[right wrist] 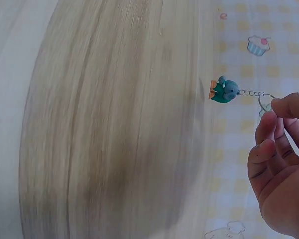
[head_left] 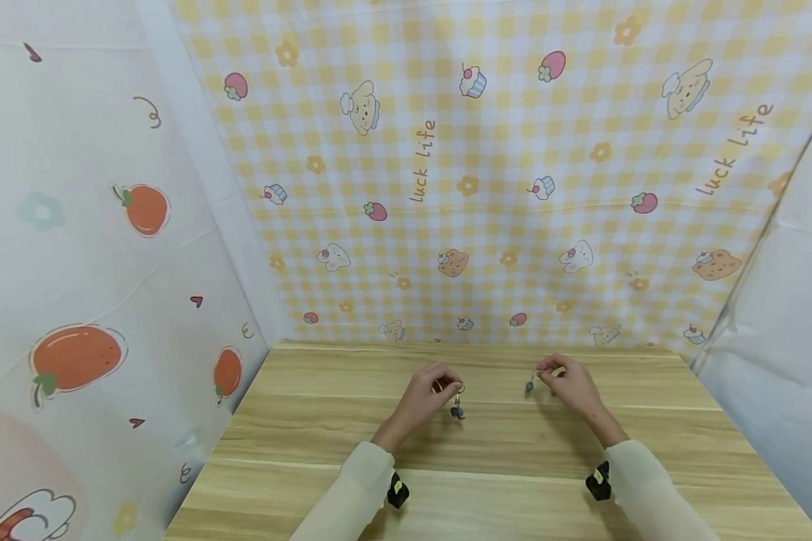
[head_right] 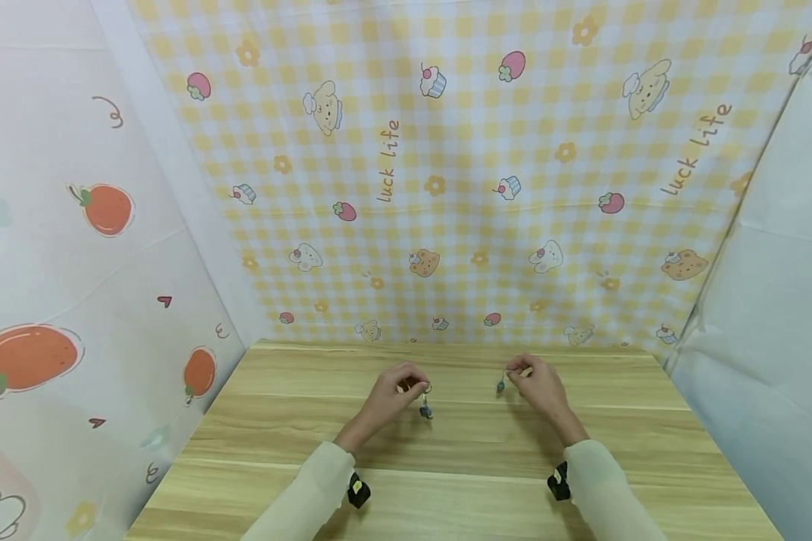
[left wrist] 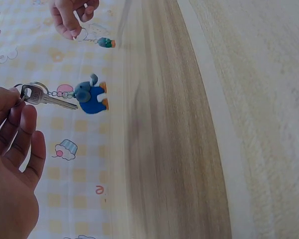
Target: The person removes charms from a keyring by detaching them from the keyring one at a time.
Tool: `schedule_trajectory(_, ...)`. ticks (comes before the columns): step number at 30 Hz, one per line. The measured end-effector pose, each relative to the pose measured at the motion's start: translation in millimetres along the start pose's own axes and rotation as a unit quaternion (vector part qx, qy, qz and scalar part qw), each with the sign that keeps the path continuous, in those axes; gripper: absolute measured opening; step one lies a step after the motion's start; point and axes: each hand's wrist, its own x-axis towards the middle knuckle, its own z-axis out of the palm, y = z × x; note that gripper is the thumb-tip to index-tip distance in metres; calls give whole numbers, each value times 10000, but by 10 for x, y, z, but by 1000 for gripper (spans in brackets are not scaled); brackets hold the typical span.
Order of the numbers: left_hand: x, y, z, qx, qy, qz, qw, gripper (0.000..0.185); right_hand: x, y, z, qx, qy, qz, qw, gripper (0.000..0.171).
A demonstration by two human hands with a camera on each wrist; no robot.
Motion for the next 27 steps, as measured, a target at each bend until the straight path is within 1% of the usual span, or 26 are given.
schedule_trajectory(5, -1, 1, -6, 6, -18, -49, 10000, 7, -7, 67, -62, -93, 17, 41, 9999, 14)
schedule_trajectory(7, -3, -1, -7, 2, -23, -20, 10000, 7, -12, 96, -83, -108, 2, 81, 9999, 15)
schedule_trajectory(12, -21, 4, -18, -47, -62, 33, 10000, 8, -31, 178, -139, -65, -2, 193, 9998, 17)
schedule_trajectory(16, -24, -4, -10, -38, -63, -3, 10000, 8, -52, 245, -180, -41, -3, 302, 9995, 19)
schedule_trajectory(21, -22, -8, 2, -8, -34, -12, 10000, 8, -84, 298, -210, 9, -76, 473, 9989, 21)
schedule_trajectory(27, -28, 2, 4, -15, -79, 3, 10000, 9, -119, 349, -235, -53, -4, 600, 9982, 21)
